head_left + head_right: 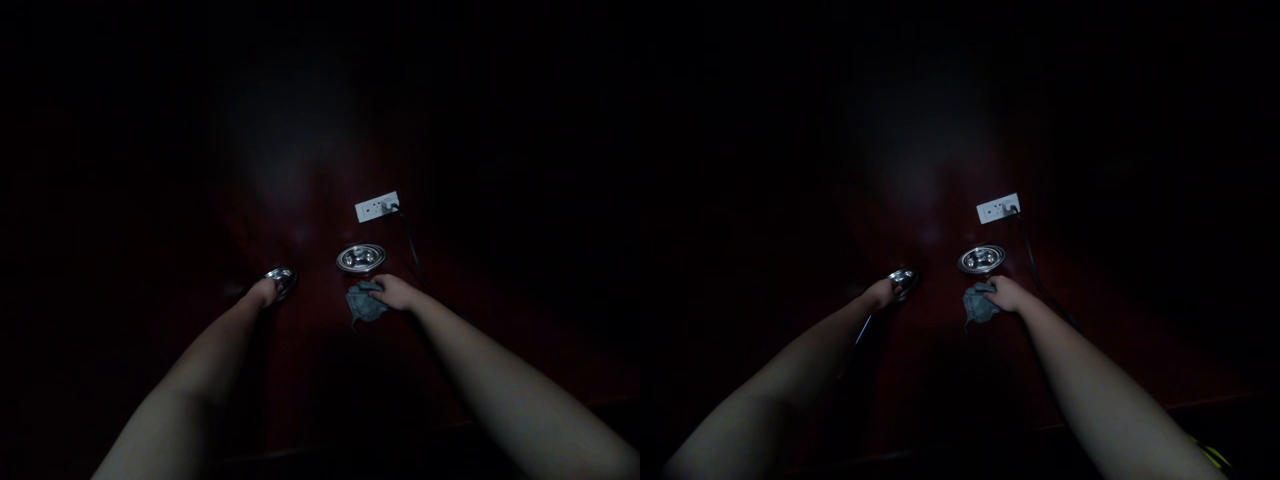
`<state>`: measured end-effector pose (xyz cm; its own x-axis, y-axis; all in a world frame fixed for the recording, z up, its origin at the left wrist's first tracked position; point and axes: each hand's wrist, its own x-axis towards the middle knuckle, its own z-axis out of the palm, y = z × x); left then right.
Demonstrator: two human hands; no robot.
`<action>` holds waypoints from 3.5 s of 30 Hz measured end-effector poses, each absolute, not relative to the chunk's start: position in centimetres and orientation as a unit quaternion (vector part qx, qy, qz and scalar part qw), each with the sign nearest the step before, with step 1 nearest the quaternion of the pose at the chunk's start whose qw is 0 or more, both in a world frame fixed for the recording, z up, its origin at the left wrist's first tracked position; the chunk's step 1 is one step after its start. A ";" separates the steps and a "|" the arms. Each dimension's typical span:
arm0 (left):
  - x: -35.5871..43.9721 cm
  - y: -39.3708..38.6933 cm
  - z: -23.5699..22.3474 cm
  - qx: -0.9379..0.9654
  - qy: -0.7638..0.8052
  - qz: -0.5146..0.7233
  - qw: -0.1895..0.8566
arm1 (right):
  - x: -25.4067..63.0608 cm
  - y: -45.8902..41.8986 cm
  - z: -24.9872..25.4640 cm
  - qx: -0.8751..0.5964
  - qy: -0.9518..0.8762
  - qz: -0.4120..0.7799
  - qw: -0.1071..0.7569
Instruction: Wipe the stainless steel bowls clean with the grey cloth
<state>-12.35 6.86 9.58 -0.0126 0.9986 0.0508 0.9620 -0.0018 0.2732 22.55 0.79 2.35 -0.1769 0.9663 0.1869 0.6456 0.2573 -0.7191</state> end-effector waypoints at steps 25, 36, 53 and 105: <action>-2.1 -3.2 10.6 0.508 0.357 0.641 0.451 | 21.3 1.3 3.5 -0.560 -0.541 0.268 0.567; 0.5 -1.4 3.6 0.298 0.416 0.646 0.567 | 19.0 -1.1 4.5 -0.438 -0.485 0.481 0.585; -0.2 -1.7 2.5 0.314 0.438 0.480 0.693 | 19.6 -3.3 6.0 -0.486 -0.610 0.084 0.620; 1.2 -0.3 -0.8 0.439 0.339 0.562 0.613 | 16.4 -3.7 3.7 -0.290 -0.904 0.219 0.226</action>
<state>1.19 -0.26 -0.79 0.1388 0.9873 0.0774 -0.3909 -0.0172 0.9203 16.38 -3.65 3.75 -0.7297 0.6234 0.2808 0.4257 0.7356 -0.5269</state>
